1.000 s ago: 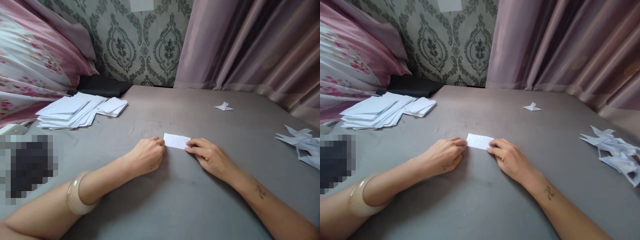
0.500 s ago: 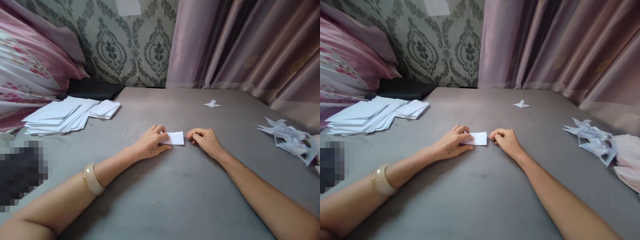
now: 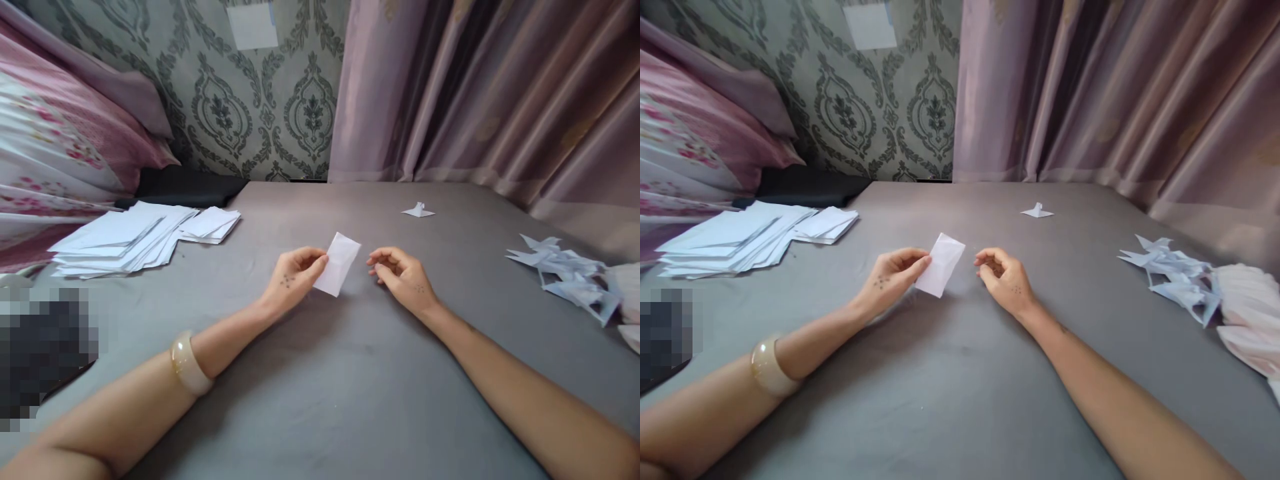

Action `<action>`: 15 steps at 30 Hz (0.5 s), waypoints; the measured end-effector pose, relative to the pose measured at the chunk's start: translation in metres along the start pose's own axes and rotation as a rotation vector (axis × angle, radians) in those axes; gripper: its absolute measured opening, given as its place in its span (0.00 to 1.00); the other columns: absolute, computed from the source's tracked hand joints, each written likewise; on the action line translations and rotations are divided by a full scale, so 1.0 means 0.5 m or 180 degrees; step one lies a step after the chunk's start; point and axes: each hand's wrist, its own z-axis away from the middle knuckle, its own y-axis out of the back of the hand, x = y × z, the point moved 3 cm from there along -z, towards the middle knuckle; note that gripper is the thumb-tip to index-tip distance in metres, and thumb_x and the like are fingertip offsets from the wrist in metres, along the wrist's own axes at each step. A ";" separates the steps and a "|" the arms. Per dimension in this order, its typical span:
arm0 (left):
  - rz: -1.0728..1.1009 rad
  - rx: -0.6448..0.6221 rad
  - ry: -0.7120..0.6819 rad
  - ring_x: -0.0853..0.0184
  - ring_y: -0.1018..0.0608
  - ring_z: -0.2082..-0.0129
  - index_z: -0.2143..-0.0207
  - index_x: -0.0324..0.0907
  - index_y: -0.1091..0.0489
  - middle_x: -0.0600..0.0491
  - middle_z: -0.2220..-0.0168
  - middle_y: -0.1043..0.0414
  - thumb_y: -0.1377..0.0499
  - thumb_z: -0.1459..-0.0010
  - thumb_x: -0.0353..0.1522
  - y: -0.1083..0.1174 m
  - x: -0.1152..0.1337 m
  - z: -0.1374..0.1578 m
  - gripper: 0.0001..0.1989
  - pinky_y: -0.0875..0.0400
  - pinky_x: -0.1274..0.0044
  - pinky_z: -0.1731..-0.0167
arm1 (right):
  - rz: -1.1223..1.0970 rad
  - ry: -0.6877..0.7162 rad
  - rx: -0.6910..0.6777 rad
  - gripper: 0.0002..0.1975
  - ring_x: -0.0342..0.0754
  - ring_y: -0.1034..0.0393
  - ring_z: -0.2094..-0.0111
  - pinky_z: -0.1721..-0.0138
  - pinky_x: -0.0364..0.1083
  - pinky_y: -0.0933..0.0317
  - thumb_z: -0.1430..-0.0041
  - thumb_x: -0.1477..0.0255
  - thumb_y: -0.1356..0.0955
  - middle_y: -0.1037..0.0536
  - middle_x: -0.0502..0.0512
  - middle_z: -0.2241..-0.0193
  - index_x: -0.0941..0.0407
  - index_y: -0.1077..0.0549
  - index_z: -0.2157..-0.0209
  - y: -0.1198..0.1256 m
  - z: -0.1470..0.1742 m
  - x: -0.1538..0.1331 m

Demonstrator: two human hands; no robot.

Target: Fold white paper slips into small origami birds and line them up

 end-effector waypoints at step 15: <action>0.1194 -0.0385 0.1400 0.74 0.27 0.78 0.62 0.35 0.34 0.55 0.75 0.31 0.44 0.46 0.23 -0.020 -0.030 0.018 0.08 0.29 0.77 0.72 | 0.2032 0.1382 -0.0962 0.15 0.50 0.32 0.58 0.57 0.49 0.35 0.43 0.79 0.38 0.30 0.58 0.57 0.53 0.28 0.56 -0.064 0.048 -0.042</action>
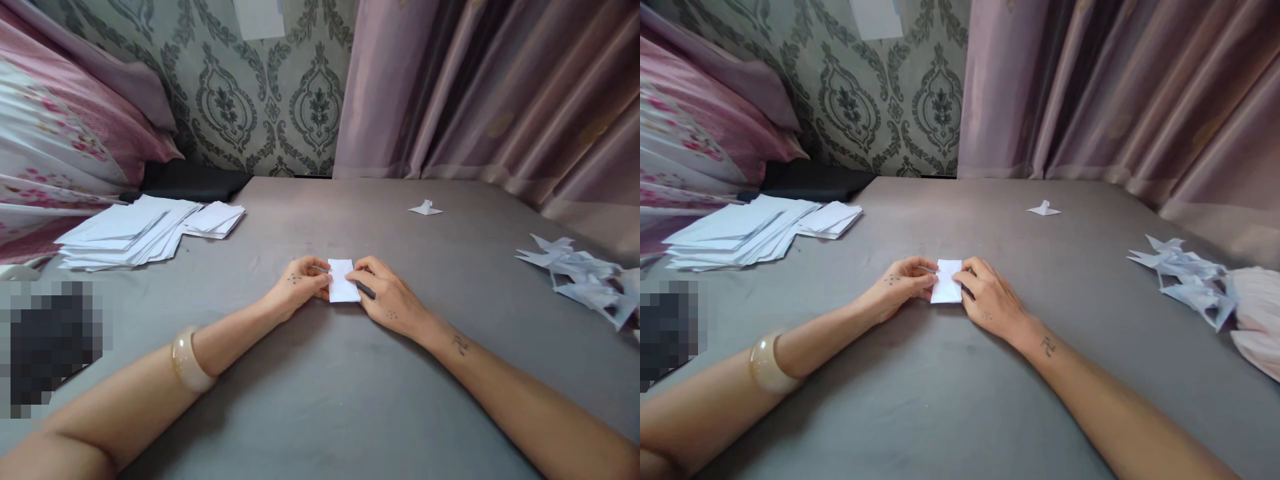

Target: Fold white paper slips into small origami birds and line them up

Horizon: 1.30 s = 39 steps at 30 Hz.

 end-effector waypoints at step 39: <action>-0.2565 0.0707 -0.0553 0.64 0.27 0.63 0.71 0.37 0.32 0.46 0.60 0.35 0.51 0.37 0.35 -0.011 0.013 -0.003 0.14 0.31 0.70 0.61 | -0.0560 -0.1641 0.0296 0.14 0.46 0.32 0.70 0.62 0.49 0.35 0.44 0.63 0.34 0.30 0.56 0.64 0.55 0.30 0.78 -0.033 -0.039 0.014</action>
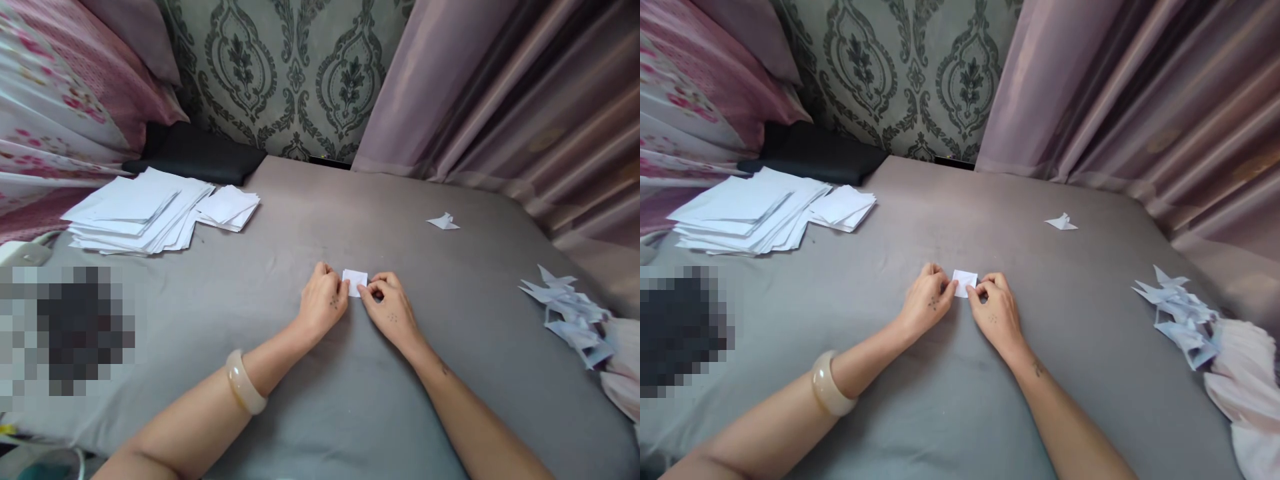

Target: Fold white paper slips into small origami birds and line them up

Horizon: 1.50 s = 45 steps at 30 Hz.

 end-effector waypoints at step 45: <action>-0.0097 -0.0320 0.0157 0.68 0.27 0.68 0.74 0.40 0.30 0.51 0.61 0.34 0.45 0.42 0.37 0.002 -0.011 -0.023 0.12 0.38 0.77 0.73 | -0.0250 -0.0258 -0.0199 0.13 0.44 0.35 0.71 0.62 0.47 0.37 0.46 0.63 0.32 0.32 0.54 0.64 0.55 0.30 0.78 0.000 -0.008 0.008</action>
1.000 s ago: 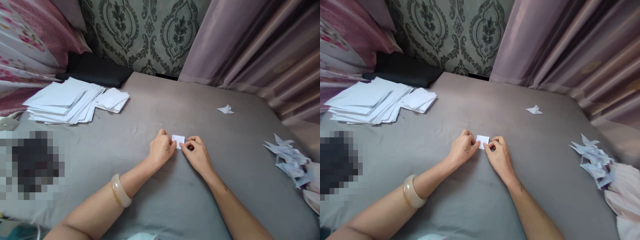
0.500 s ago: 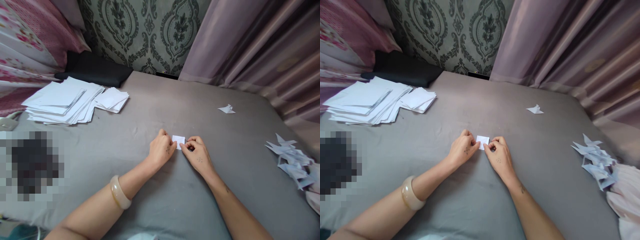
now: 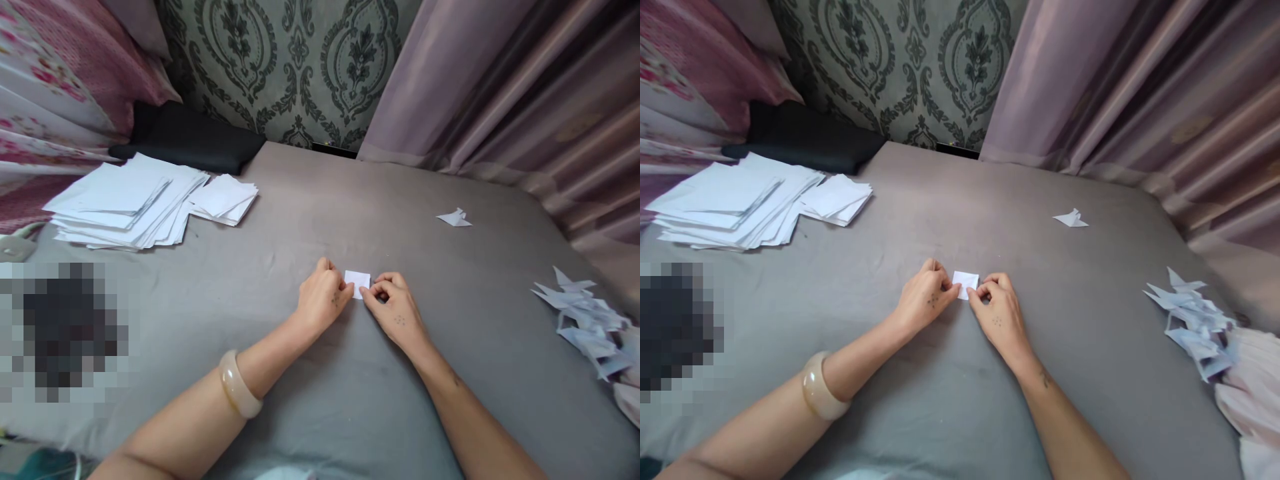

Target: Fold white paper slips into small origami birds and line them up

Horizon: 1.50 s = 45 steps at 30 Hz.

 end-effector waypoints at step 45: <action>-0.1264 -0.0385 -0.2572 0.62 0.30 0.50 0.48 0.38 0.32 0.45 0.45 0.31 0.53 0.40 0.21 0.034 -0.034 0.059 0.20 0.34 0.69 0.48 | 0.0681 0.0877 0.0030 0.15 0.50 0.32 0.60 0.57 0.48 0.39 0.44 0.82 0.41 0.25 0.56 0.63 0.54 0.27 0.65 -0.018 0.041 -0.053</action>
